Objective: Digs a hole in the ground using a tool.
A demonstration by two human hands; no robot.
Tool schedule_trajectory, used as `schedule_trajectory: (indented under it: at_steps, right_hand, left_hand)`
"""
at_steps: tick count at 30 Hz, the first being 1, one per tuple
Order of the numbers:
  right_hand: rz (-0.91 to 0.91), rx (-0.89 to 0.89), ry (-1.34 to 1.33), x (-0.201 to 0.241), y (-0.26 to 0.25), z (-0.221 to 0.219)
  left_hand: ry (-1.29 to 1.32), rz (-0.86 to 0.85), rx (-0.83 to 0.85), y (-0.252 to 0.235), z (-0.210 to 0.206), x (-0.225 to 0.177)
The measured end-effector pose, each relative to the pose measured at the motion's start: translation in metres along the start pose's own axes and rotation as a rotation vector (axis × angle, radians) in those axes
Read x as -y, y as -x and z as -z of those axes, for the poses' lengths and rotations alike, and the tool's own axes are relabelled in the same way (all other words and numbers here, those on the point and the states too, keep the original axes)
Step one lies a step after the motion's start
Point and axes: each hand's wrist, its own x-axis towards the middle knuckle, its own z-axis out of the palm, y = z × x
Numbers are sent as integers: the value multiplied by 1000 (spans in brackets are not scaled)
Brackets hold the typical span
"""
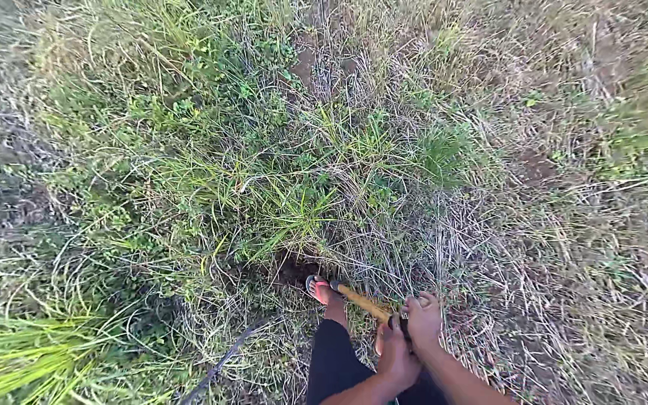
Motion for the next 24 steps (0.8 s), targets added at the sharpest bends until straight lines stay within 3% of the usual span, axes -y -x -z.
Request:
schedule_trajectory:
  at_steps: [5,8,10,20,24]
  right_hand:
    - [-14,23,-73,19,45,-46]
    - [66,79,-52,38,22,-73]
    - [70,102,32,51,-11,-67]
    - [61,-12,478,-36,-102,60]
    - [53,-51,540,-74,-143,94]
  left_hand:
    - [4,31,20,27,65,17]
    - [31,-18,-9,-2,86,15]
    - [11,-19,-24,-27,79,-8]
    - [-40,-24,-37,-71,-104,-13]
    - [-20,-68,113,-98,-146,0]
